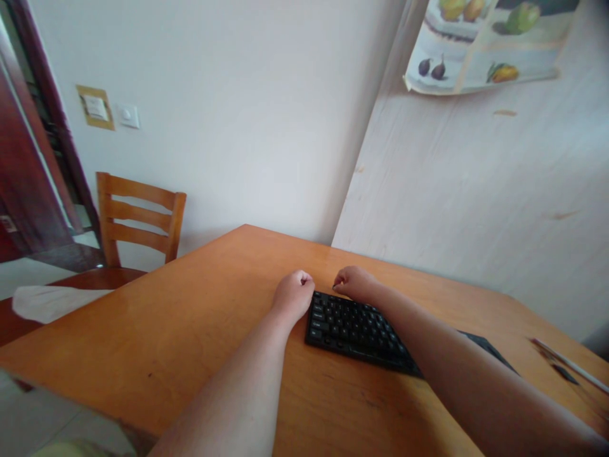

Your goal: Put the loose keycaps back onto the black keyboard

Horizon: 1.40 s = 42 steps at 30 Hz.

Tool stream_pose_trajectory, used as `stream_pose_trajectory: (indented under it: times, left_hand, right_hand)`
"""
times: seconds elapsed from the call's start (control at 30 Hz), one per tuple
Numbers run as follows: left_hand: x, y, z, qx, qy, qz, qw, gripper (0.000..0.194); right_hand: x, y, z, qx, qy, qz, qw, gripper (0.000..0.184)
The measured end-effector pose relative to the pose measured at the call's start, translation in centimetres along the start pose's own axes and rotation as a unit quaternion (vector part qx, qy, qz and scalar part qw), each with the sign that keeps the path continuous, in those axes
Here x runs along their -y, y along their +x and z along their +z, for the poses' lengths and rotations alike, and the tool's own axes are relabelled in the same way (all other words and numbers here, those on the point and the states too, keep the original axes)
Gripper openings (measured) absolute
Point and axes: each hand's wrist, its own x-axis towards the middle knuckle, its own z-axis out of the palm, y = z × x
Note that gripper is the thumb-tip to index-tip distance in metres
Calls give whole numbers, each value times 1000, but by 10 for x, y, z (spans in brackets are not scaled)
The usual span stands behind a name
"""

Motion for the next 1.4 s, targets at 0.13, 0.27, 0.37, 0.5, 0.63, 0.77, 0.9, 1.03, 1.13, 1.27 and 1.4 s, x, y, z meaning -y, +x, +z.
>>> stream_pose_trajectory:
  times: [0.13, 0.27, 0.37, 0.5, 0.63, 0.77, 0.9, 1.03, 1.13, 1.27, 1.4]
  left_hand:
    - [1, 2, 1, 2, 0, 1, 1000, 16]
    - [0, 1, 1, 5, 0, 3, 1000, 17]
    - [-2, -1, 0, 5, -2, 6, 1000, 19]
    - [-3, -2, -1, 1, -4, 2, 1000, 18]
    - [-4, -1, -1, -2, -3, -2, 1000, 16]
    - [-4, 0, -1, -1, -1, -4, 1000, 15]
    - [-5, 0, -1, -1, 2, -5, 1000, 16]
    - [-4, 0, -1, 0, 6, -5, 1000, 16]
    - [-4, 1, -1, 0, 10, -5, 1000, 16]
    - [-4, 1, 0, 1, 13, -5, 1000, 17]
    - [-5, 1, 0, 2, 14, -6, 1000, 16]
  right_hand:
    - [16, -20, -16, -28, 29, -23, 999, 19]
    - [39, -57, -26, -45, 100, -60, 992, 17]
    - [56, -86, -24, -29, 122, -75, 989, 15]
    - [69, -110, -15, -13, 112, -76, 991, 11]
    - [73, -116, -8, -19, 96, -83, 992, 8]
    - [74, -116, -6, -19, 87, -80, 993, 5]
    - [77, -117, -7, -22, 78, -78, 994, 4]
    - [77, -117, -5, -23, 87, -69, 994, 3]
    - [75, -116, -2, -21, 97, -75, 992, 6]
    - [74, -115, 0, -19, 95, -85, 992, 10]
    - [78, -116, -3, -14, 87, -80, 993, 12]
